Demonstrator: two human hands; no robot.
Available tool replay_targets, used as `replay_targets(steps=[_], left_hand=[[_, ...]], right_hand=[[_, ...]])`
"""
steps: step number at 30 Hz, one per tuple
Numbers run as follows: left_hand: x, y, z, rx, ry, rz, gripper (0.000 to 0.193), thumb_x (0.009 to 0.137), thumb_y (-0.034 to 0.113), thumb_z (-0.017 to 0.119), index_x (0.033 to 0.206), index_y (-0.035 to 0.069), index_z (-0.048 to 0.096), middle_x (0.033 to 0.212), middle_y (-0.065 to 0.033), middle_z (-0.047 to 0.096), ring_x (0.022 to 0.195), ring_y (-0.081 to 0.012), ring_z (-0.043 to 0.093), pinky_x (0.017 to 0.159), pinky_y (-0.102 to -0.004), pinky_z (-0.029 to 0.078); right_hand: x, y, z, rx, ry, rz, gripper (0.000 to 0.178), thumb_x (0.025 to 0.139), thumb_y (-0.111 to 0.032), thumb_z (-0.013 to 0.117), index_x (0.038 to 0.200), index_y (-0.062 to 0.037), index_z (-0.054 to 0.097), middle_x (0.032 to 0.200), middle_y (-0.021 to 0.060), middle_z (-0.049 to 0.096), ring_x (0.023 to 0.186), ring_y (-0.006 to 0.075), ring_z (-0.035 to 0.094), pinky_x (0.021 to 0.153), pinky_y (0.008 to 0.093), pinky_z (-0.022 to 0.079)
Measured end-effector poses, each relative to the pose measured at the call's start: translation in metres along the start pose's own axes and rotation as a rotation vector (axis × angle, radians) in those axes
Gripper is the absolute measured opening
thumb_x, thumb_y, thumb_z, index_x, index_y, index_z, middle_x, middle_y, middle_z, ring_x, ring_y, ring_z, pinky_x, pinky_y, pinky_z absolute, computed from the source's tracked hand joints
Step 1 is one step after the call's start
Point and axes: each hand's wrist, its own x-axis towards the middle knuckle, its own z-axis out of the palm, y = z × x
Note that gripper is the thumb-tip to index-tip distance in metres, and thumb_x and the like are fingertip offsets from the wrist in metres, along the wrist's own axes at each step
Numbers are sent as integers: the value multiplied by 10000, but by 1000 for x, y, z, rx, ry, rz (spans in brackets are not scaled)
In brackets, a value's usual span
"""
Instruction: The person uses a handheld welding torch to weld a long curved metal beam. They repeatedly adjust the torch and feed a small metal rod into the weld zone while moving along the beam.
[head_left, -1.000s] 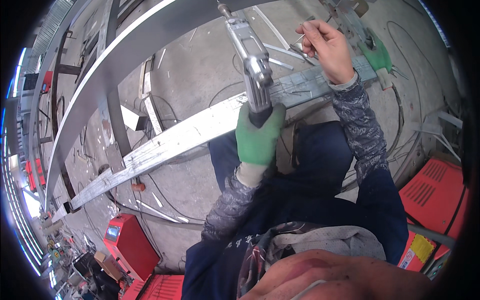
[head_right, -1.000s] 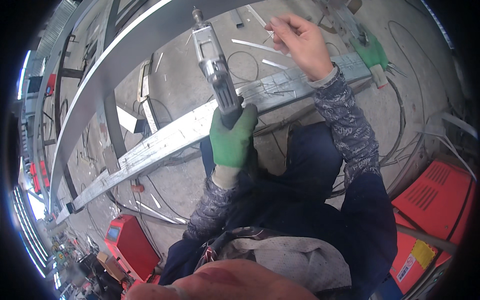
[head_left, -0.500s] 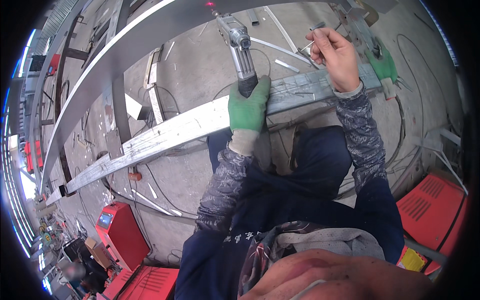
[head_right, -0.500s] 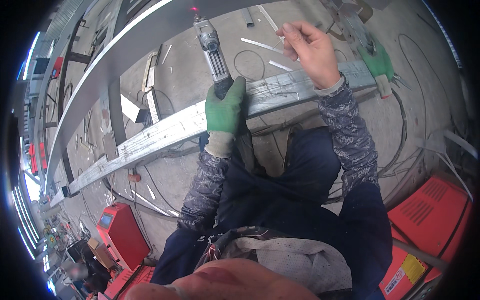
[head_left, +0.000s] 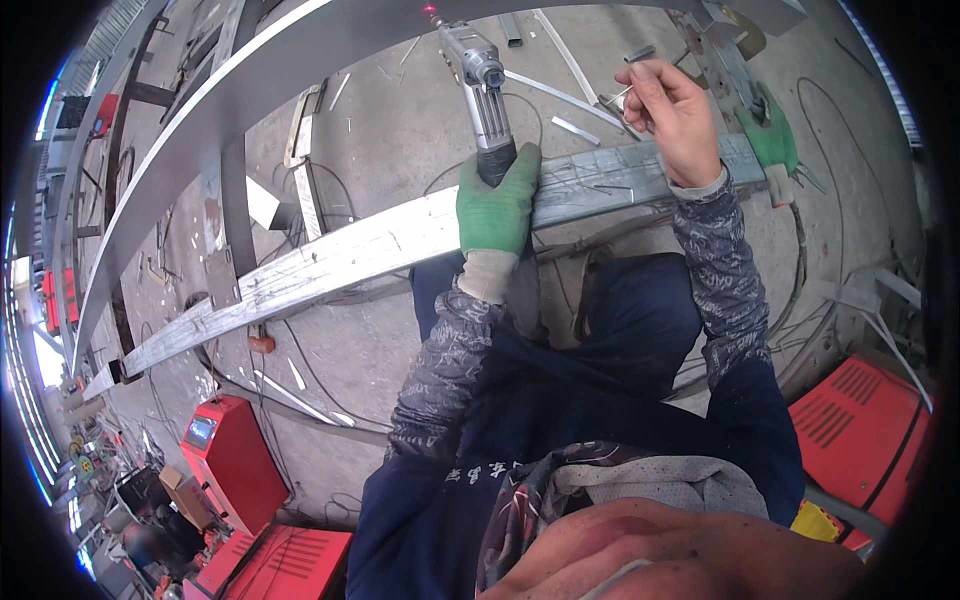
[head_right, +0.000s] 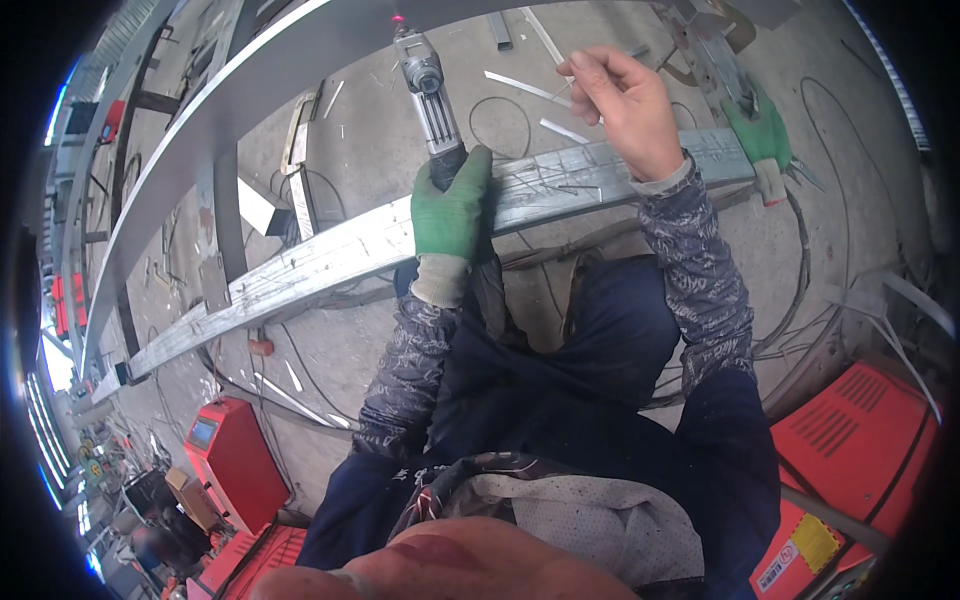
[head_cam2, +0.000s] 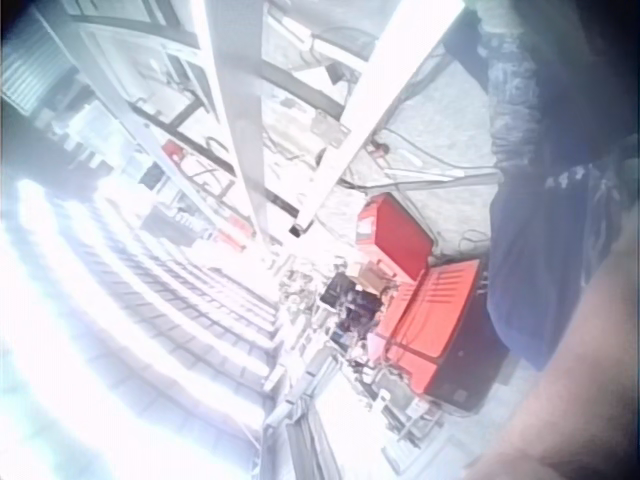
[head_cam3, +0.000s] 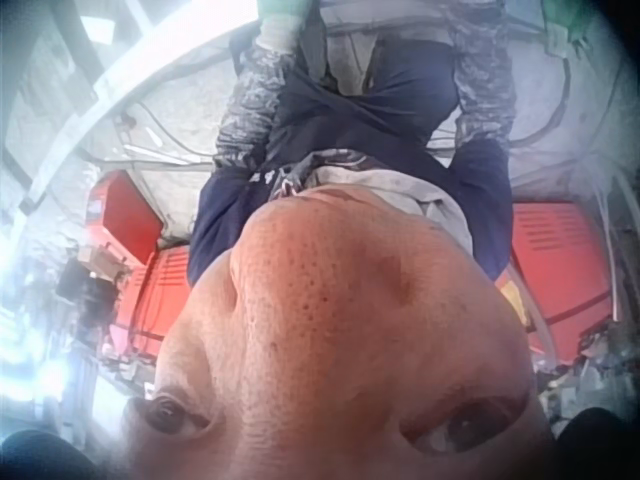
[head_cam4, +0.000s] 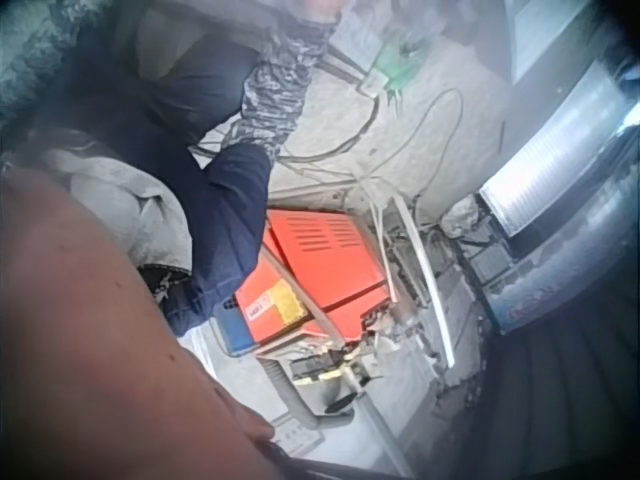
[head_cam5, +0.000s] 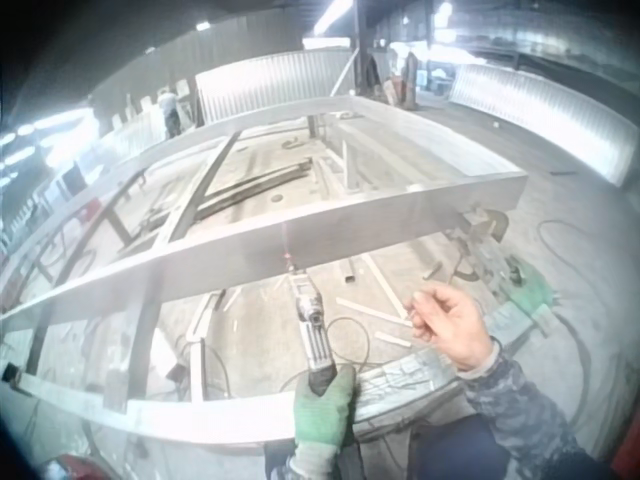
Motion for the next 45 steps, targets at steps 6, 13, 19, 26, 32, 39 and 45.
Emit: replay_targets(steps=[6, 13, 19, 26, 32, 39, 45], left_hand=[[4, -4, -1, 5, -9, -54, 573, 839, 481, 808, 1079, -22, 675, 871, -82, 703, 783, -171, 640, 757, -342, 531], [5, -9, 0, -23, 0, -56, 532, 844, 476, 799, 1041, -2, 672, 852, -104, 703, 774, -212, 656, 765, -373, 534], [0, 3, 0, 48, 24, -47, 516, 846, 467, 790, 1002, -9, 665, 852, -141, 702, 780, -251, 673, 769, -391, 535], [0, 6, 1, 90, 54, 2, 411, 866, 381, 773, 965, -8, 686, 844, -90, 681, 753, -175, 626, 720, -338, 510], [-3, 11, 4, 63, 91, 21, 359, 873, 342, 772, 936, -3, 696, 839, -59, 673, 757, -131, 608, 709, -310, 502], [-2, 11, 4, 46, 64, -24, 315, 880, 306, 769, 930, 4, 691, 841, -56, 674, 742, -136, 611, 700, -315, 504], [-2, 11, 5, 56, 80, 4, 307, 876, 293, 777, 941, 8, 686, 807, -39, 656, 730, -126, 603, 689, -305, 498]], right_hand=[[1, 1, 3, 7, -19, 6, 286, 1084, -253, 592, 1100, 18, 681, 782, -14, 605, 709, 62, 552, 627, 214, 421], [17, 1, 8, -55, -96, -62, 320, 1070, -296, 613, 1149, -9, 730, 866, 4, 667, 787, 65, 582, 682, 234, 469], [62, -24, 14, -165, -243, -241, 324, 1056, -290, 632, 1152, 4, 728, 931, 19, 703, 855, 85, 631, 720, 259, 502], [89, -47, 44, -107, -262, -141, 107, 993, -84, 699, 1062, -5, 677, 907, 9, 694, 816, 66, 648, 740, 237, 544], [103, -43, 51, -50, -389, -141, 125, 978, -34, 705, 1097, -6, 678, 957, 21, 712, 877, 65, 658, 763, 236, 547], [113, -37, 55, -44, -522, -222, 156, 981, -4, 689, 1137, 7, 680, 978, 36, 720, 911, 75, 655, 804, 238, 545], [117, -30, 57, -12, -539, -205, 172, 982, 7, 681, 1154, 12, 677, 1002, 42, 717, 918, 81, 651, 823, 245, 541]])
